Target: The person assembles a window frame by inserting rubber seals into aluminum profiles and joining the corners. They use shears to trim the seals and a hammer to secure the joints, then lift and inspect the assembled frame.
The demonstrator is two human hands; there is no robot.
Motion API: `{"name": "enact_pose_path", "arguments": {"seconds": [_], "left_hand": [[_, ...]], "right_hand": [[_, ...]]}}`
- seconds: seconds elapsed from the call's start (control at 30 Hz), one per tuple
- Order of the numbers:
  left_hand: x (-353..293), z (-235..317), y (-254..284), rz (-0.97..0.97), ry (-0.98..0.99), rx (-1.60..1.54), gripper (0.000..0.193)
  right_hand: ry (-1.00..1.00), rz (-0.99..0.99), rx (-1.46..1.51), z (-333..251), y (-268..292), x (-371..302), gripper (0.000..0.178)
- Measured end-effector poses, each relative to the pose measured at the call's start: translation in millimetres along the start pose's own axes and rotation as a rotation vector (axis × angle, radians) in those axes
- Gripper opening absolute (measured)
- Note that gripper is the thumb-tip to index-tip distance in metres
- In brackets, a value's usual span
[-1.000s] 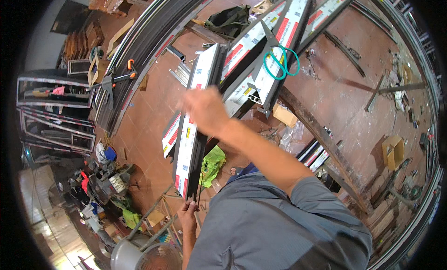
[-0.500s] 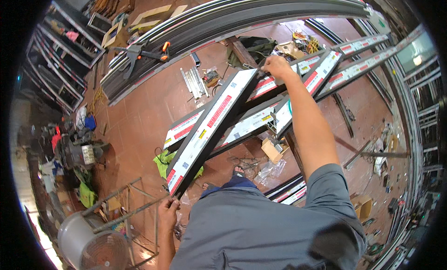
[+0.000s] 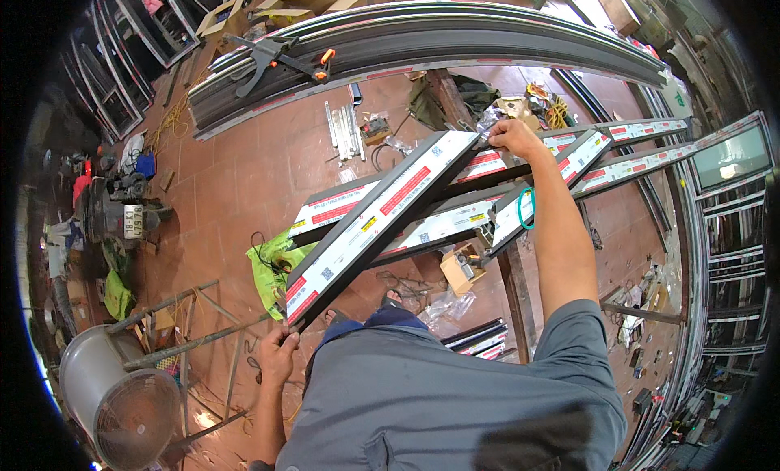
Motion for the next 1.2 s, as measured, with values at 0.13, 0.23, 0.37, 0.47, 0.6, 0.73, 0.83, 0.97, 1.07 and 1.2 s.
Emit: {"name": "enact_pose_path", "arguments": {"seconds": [0.13,0.23,0.37,0.47,0.6,0.73,0.83,0.97,1.07,1.2], "left_hand": [[-0.8,-4.1,0.0,0.033,0.000,-0.011,0.014],[-0.7,-5.2,0.0,0.040,0.001,-0.001,0.012],[-0.8,-5.9,-1.6,0.036,0.005,-0.031,0.012],[-1.8,-6.7,-2.1,0.059,0.005,-0.044,0.012],[-1.0,-10.1,-0.7,0.092,0.018,-0.087,0.011],[1.4,-9.5,-1.0,0.074,-0.028,-0.110,0.012],[3.5,-3.1,-13.2,0.057,-0.015,-0.212,0.013],[9.3,2.2,-40.3,-0.034,0.028,-0.205,0.013],[12.4,2.9,-62.4,-0.114,0.080,-0.202,0.013],[5.7,12.6,-74.4,-0.203,0.132,-0.179,0.013]], "right_hand": [[0.033,-0.033,-0.068,-8.4,-1.0,-2.2,0.016],[0.166,-0.026,-0.177,-13.6,-2.4,-4.3,0.016],[0.208,0.021,-0.172,-8.9,-5.7,-6.7,0.017],[0.198,0.031,-0.171,-11.8,-7.3,-9.0,0.017],[0.223,0.036,-0.199,-10.6,-8.1,-11.6,0.019],[0.190,0.093,-0.276,-10.5,-6.1,-16.0,0.019],[0.177,0.265,-0.448,-19.4,7.3,-25.6,0.026],[0.116,0.730,-0.225,-77.1,30.7,-104.7,0.034],[-0.187,0.900,-0.196,-66.2,17.6,-177.5,0.037],[-0.278,0.755,-0.419,-48.1,-22.4,-213.2,0.046]]}}
Point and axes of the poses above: each hand's wrist, its own x-axis towards the middle knuckle, its own y-axis out of the back of the hand, z = x × y, the point moved 3 cm from there along x, towards the middle knuckle, and after that the axes turned 10 degrees about -x, right-handed, at the moved point
